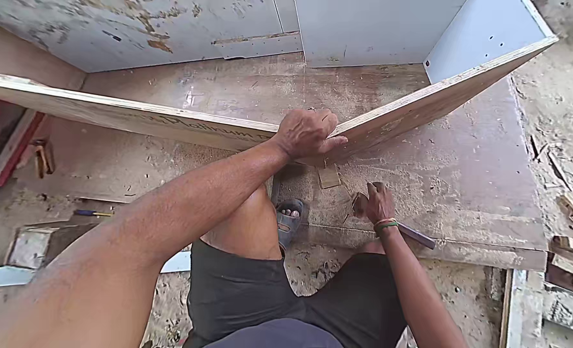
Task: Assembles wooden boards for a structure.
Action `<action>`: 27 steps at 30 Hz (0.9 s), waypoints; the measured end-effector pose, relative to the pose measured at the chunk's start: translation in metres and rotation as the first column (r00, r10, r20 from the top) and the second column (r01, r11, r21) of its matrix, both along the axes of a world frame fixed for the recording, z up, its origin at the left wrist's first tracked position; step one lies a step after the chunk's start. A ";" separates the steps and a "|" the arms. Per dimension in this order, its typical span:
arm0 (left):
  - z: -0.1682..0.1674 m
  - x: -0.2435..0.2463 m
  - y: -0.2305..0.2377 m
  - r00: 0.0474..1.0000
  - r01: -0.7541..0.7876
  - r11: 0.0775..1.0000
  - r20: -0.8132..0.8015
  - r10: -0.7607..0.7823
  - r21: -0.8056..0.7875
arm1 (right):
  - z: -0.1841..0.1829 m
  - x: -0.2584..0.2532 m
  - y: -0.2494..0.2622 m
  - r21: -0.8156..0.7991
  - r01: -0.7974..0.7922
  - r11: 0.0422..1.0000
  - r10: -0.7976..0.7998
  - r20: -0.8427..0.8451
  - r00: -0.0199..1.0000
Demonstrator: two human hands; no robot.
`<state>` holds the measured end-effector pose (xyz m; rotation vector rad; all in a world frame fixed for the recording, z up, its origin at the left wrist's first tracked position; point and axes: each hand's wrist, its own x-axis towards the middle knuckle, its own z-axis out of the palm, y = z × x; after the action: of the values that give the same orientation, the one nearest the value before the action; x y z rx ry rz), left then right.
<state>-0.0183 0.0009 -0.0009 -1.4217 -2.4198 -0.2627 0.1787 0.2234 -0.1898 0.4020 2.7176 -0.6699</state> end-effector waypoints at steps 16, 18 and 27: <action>0.001 0.001 -0.001 0.997 0.044 0.998 0.068 -0.047 0.037 | -0.038 0.053 0.041 0.055 0.188 0.981 -0.195 0.175 0.965; 0.001 0.001 -0.002 0.996 0.052 0.998 0.066 -0.054 0.032 | -0.040 0.053 0.041 0.051 0.198 0.979 -0.204 0.173 0.963; 0.005 0.002 -0.002 0.992 0.087 0.996 0.087 -0.087 0.008 | -0.044 0.052 0.044 0.044 0.223 0.974 -0.227 0.164 0.960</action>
<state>-0.0164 -0.0008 0.0037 -1.5472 -2.4268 -0.3566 0.2310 0.2672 -0.2335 0.7485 2.5444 -0.6282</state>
